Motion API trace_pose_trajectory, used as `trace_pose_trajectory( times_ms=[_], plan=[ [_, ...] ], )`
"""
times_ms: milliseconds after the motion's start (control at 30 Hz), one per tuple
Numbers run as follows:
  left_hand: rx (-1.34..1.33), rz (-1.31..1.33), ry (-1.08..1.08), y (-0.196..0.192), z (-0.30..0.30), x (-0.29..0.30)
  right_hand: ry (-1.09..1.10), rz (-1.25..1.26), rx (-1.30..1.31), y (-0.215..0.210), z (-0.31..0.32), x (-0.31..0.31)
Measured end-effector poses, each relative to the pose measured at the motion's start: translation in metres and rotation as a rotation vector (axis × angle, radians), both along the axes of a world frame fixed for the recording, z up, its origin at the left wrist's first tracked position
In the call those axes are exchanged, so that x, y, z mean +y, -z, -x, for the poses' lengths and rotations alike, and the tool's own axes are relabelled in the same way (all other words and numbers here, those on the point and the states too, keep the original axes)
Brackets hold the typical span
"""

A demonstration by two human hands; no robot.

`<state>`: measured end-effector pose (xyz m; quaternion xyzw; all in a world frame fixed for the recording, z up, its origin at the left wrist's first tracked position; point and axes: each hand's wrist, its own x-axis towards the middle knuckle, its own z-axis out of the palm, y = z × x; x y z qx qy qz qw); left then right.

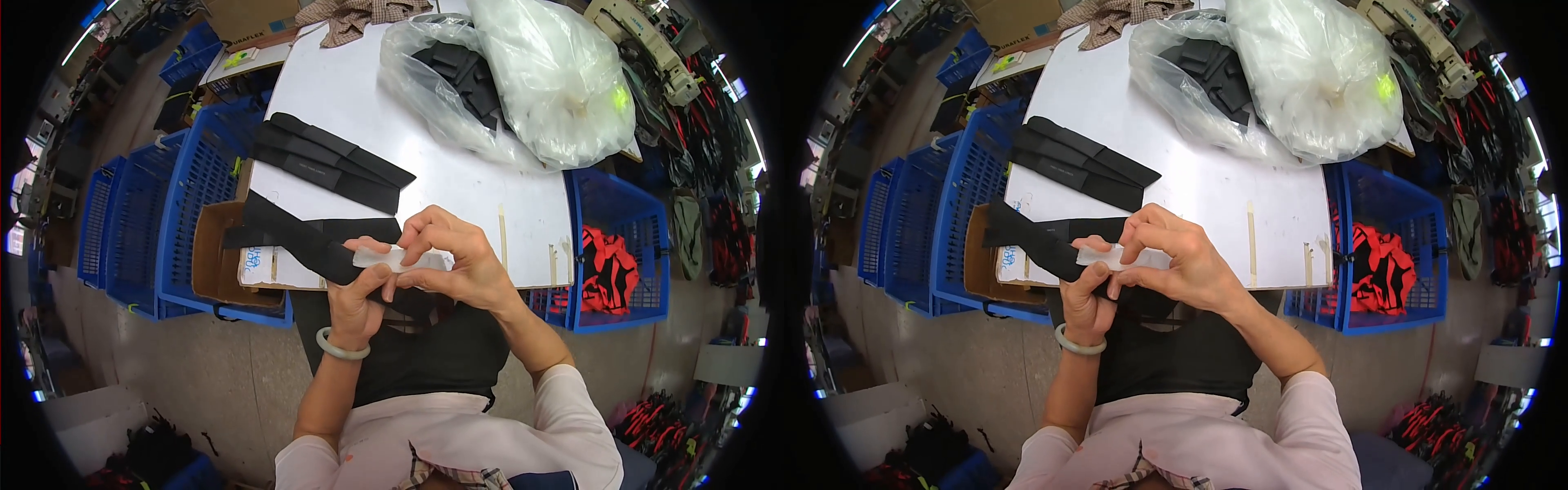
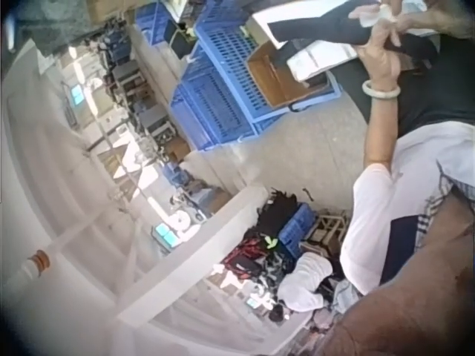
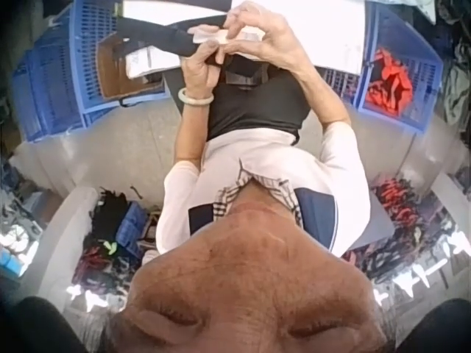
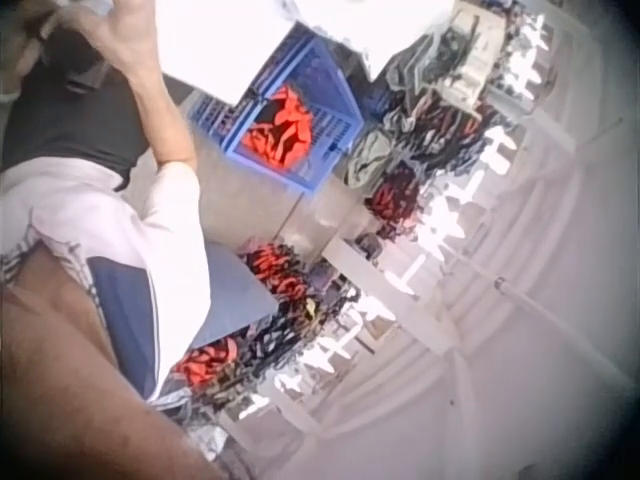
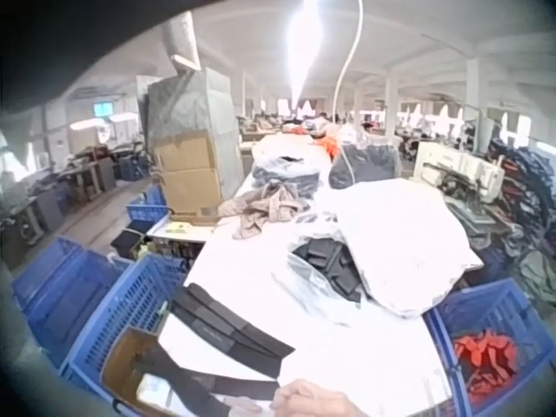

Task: Applying adhesive strips to black fabric components and organizing them on a board and in crates.

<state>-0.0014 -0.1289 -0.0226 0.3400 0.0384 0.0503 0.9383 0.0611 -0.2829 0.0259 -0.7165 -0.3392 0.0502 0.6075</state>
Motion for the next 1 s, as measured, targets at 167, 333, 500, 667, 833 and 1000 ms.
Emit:
trace_pose_trajectory(
  times_ms=[167, 333, 500, 667, 833, 1000],
  plan=[
    [-0.067, -0.057, -0.027, -0.002, -0.001, 0.006, 0.048, -0.072, 0.004, 0.008, 0.006, -0.002],
    [-0.117, -0.219, -0.125, -0.004, -0.004, 0.018, 0.218, -0.219, 0.202, 0.008, 0.013, -0.022],
    [-0.180, -0.247, -0.127, -0.006, -0.004, 0.017, 0.163, 0.053, -0.279, -0.005, 0.010, -0.013],
    [-0.206, -0.300, -0.087, -0.009, 0.001, 0.011, 0.110, 0.202, -0.279, -0.002, 0.008, 0.011],
    [-0.125, -0.274, -0.052, -0.013, 0.001, 0.013, 0.073, 0.030, -0.027, 0.006, 0.009, 0.015],
    [0.209, 0.260, -0.156, -0.012, -0.014, 0.029, 0.080, -0.005, 0.071, 0.004, 0.012, 0.005]
  ],
)
